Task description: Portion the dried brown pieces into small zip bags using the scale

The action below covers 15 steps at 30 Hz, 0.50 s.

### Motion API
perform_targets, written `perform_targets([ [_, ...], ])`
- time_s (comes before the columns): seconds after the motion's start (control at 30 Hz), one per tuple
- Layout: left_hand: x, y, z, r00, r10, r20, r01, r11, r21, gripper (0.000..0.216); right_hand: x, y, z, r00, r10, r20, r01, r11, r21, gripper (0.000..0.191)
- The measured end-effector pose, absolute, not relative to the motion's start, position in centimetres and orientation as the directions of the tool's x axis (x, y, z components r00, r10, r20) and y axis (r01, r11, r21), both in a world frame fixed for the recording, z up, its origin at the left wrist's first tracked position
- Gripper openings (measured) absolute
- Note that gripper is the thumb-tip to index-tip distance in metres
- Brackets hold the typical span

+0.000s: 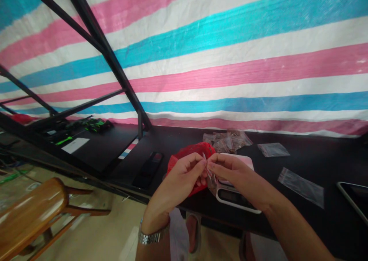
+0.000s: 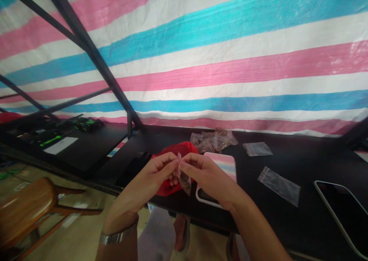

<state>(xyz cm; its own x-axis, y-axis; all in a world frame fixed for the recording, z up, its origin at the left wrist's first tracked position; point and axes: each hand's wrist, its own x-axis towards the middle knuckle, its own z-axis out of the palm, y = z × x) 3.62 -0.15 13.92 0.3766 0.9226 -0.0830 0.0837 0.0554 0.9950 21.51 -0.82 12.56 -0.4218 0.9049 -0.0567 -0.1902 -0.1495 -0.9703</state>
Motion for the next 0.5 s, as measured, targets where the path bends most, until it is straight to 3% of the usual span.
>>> perform_targets([
  [0.23,5.4,-0.1,13.5,0.272,0.961,0.054,0.136,-0.093,0.986,0.024,21.0,-0.5,12.3,-0.212,0.976,0.059,0.266,0.115,-0.957,0.023],
  [0.33,6.3,-0.3,13.3,0.232,0.968,0.092,0.177,-0.136,0.975,0.024,20.9,-0.4,12.2,-0.193,0.977,0.094,0.293,0.149,-0.944,0.023],
  [0.5,6.5,-0.7,13.6,0.041,0.982,0.184,0.407,-0.185,0.895,0.025,21.0,-0.4,12.3,-0.076,0.991,0.109,0.401,0.13,-0.907,0.026],
])
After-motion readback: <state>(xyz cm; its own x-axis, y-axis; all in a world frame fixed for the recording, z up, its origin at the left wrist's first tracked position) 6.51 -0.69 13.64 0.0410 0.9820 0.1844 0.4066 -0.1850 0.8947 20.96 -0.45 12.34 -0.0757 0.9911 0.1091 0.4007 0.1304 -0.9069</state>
